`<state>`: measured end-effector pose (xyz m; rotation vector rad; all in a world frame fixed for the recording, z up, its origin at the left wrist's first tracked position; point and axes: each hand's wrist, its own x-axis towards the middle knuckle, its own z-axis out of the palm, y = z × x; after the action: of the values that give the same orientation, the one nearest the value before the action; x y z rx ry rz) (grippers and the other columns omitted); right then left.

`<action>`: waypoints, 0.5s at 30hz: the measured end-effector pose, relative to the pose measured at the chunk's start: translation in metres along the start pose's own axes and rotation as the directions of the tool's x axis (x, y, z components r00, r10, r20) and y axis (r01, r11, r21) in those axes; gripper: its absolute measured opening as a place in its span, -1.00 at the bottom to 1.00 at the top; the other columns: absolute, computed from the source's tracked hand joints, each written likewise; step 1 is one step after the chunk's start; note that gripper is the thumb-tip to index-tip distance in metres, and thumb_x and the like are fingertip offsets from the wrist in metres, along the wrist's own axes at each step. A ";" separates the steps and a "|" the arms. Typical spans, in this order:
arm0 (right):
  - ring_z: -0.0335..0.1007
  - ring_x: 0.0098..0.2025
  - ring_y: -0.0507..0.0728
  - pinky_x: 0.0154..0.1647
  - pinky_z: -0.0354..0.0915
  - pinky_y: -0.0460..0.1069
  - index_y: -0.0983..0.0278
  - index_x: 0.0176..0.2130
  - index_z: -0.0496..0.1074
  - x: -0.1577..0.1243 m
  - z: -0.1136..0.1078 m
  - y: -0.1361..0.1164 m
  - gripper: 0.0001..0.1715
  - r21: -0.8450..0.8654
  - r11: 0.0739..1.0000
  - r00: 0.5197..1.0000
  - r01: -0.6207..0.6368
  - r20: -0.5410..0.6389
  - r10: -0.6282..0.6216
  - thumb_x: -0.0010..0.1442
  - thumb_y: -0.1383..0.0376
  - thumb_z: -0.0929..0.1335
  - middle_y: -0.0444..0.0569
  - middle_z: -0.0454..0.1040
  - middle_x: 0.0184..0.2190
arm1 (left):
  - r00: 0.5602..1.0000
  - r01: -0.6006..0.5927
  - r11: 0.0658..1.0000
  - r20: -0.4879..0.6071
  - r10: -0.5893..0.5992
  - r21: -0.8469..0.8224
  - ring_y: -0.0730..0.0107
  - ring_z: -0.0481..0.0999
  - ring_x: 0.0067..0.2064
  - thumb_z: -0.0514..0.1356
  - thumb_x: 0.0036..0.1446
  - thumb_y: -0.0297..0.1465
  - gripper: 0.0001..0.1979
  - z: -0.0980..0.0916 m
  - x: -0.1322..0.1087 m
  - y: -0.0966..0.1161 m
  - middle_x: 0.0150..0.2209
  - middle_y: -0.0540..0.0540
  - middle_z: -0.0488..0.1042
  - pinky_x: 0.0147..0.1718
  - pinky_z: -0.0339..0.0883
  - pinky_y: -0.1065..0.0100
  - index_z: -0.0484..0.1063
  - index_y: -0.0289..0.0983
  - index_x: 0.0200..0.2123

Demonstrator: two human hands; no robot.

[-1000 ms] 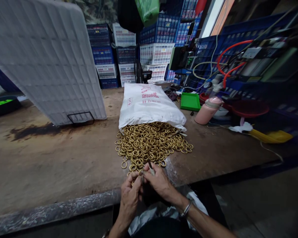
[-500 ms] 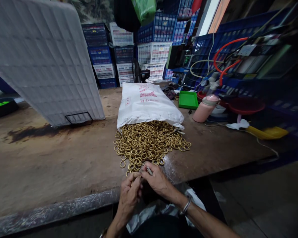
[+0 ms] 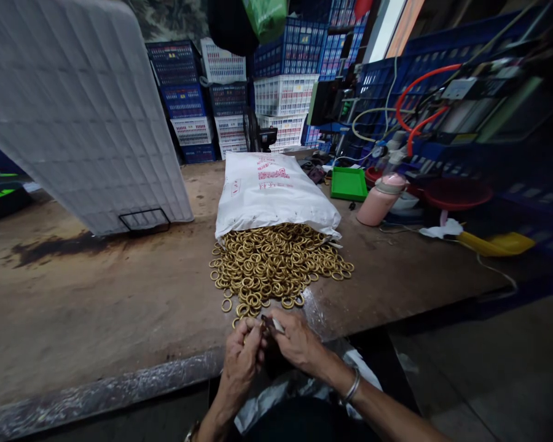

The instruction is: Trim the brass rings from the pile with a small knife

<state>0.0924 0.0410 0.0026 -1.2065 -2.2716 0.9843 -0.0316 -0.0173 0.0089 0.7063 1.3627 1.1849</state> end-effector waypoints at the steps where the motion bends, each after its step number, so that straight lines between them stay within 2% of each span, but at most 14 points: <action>1: 0.14 -0.51 0.00 -0.48 -0.02 -0.11 0.25 -0.43 0.25 -0.002 0.001 0.001 -0.86 -0.064 0.998 0.999 0.027 0.019 -0.026 -0.01 0.44 0.18 -0.17 0.27 -0.57 | 1.000 -0.004 1.000 -0.009 0.004 0.001 0.66 0.12 -0.73 0.16 -0.09 -0.07 -0.64 0.001 0.000 0.001 -0.66 0.13 0.25 -0.77 -0.02 0.59 0.24 -0.26 -0.49; 4: 0.17 -0.48 0.03 -0.45 -0.03 -0.10 0.25 -0.35 0.27 -0.005 0.002 0.001 -0.72 -0.196 0.979 0.997 0.061 0.056 -0.051 -0.12 0.49 0.17 -0.15 0.30 -0.54 | 0.999 -0.025 1.000 -0.027 0.025 -0.005 0.65 0.13 -0.72 0.18 -0.11 -0.12 -0.68 0.003 -0.001 0.005 -0.68 0.13 0.24 -0.76 0.00 0.57 0.24 -0.27 -0.50; 8: 0.22 -0.42 0.06 -0.41 0.00 -0.09 0.26 -0.27 0.26 -0.005 -0.001 -0.002 -0.62 -0.249 0.964 0.992 0.089 0.113 -0.063 -0.15 0.50 0.16 -0.10 0.36 -0.46 | 0.997 -0.071 0.997 -0.017 0.071 0.010 0.64 0.14 -0.70 0.16 -0.09 -0.18 -0.73 0.003 -0.002 0.007 -0.67 0.12 0.25 -0.74 0.01 0.57 0.25 -0.27 -0.51; 15: 0.27 -0.43 0.07 -0.45 -0.05 -0.07 0.27 -0.21 0.25 -0.005 0.005 0.000 -0.61 -0.374 0.926 0.995 0.040 0.102 -0.002 -0.09 0.48 0.16 -0.08 0.40 -0.46 | 0.994 -0.110 0.993 -0.011 0.111 0.049 0.65 0.13 -0.70 0.15 -0.04 -0.17 -0.73 -0.001 0.000 0.003 -0.68 0.13 0.22 -0.72 0.01 0.57 0.25 -0.28 -0.51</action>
<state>0.0916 0.0345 -0.0008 -1.2998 -2.6322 0.6263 -0.0330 -0.0169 0.0111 0.8186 1.3822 1.2488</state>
